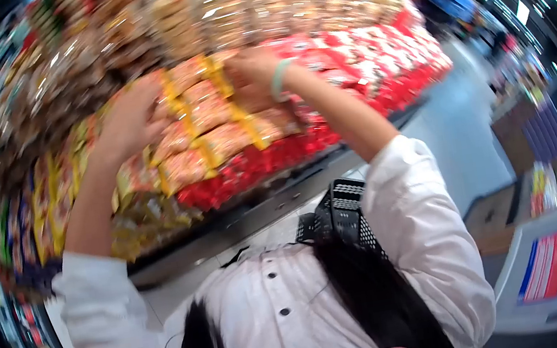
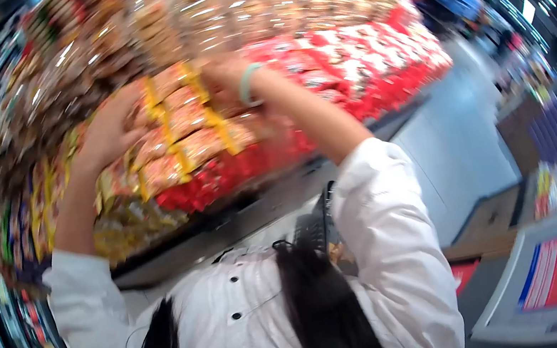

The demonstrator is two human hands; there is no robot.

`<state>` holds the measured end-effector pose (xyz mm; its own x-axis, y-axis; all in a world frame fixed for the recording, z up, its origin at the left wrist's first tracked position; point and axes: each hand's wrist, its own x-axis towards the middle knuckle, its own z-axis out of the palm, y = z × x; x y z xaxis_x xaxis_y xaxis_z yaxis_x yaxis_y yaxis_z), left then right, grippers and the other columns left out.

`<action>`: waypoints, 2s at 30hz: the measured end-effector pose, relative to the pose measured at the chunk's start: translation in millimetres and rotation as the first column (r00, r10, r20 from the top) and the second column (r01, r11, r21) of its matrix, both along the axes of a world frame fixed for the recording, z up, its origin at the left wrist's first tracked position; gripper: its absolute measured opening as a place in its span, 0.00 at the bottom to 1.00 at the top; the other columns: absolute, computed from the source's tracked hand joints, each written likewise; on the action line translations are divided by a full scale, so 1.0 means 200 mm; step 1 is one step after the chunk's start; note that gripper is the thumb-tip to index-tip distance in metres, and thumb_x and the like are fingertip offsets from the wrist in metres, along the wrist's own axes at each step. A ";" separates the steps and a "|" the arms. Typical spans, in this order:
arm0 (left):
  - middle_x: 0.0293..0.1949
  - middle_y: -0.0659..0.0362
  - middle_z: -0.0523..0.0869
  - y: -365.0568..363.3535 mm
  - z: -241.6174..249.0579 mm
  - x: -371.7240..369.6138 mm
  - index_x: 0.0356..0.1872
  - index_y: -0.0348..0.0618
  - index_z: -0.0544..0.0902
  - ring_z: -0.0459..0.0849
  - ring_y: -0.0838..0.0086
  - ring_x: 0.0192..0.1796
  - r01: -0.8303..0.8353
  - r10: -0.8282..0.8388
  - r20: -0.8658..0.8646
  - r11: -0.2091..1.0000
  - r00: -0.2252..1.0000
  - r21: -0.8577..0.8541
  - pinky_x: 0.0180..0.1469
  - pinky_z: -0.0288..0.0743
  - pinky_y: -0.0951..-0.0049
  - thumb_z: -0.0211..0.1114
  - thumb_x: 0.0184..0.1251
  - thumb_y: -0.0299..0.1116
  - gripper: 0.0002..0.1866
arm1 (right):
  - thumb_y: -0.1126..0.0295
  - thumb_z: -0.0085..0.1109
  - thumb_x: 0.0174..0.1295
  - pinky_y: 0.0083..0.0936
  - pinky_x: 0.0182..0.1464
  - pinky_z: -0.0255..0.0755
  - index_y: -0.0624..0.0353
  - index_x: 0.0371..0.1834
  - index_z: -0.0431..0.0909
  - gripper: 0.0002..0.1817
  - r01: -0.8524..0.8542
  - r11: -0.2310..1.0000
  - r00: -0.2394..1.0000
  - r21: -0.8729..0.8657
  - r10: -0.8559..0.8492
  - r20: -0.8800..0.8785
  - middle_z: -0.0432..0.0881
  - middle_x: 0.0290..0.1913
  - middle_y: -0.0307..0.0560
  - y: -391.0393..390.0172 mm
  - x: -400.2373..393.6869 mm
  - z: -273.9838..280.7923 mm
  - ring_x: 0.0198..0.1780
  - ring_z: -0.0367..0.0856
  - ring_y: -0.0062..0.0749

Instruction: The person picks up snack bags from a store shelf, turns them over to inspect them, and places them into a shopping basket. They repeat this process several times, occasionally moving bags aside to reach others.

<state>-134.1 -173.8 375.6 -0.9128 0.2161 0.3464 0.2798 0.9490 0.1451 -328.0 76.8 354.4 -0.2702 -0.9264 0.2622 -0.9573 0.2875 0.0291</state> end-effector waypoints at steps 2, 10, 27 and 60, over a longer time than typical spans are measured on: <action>0.59 0.47 0.76 0.01 -0.03 -0.04 0.60 0.43 0.73 0.74 0.50 0.62 0.080 -0.078 -0.040 0.996 0.996 0.046 0.64 0.69 0.57 0.72 0.46 0.28 0.34 | 0.61 0.65 0.47 0.47 0.45 0.74 0.59 0.34 0.77 0.16 -0.002 1.000 0.999 -0.003 0.002 0.053 0.82 0.37 0.58 0.00 0.00 0.00 0.43 0.80 0.57; 0.62 0.49 0.73 0.03 -0.05 -0.04 0.66 0.43 0.68 0.73 0.51 0.63 -0.114 0.121 0.110 0.991 0.987 -0.064 0.63 0.69 0.57 0.70 0.56 0.26 0.34 | 0.53 0.67 0.43 0.45 0.55 0.69 0.58 0.47 0.76 0.29 0.026 0.997 0.998 -0.067 -0.030 -0.051 0.81 0.41 0.55 0.00 -0.08 -0.08 0.50 0.78 0.53; 0.69 0.51 0.69 -0.03 -0.07 -0.07 0.71 0.46 0.65 0.69 0.55 0.70 -0.130 0.133 0.126 0.991 0.983 -0.032 0.68 0.67 0.57 0.66 0.62 0.21 0.35 | 0.56 0.65 0.44 0.45 0.48 0.71 0.63 0.39 0.77 0.24 -0.057 0.920 0.992 -0.387 0.095 0.080 0.81 0.34 0.57 0.05 0.01 -0.04 0.42 0.80 0.54; 0.46 0.57 0.80 0.87 0.28 -0.12 0.61 0.39 0.73 0.82 0.75 0.45 0.174 -0.398 0.074 0.551 0.914 0.816 0.45 0.77 0.75 0.65 0.65 0.34 0.25 | 0.52 0.44 0.72 0.29 0.39 0.80 0.58 0.49 0.78 0.21 0.783 0.509 -0.039 -0.358 0.614 0.788 0.85 0.42 0.42 0.67 0.53 0.05 0.42 0.85 0.29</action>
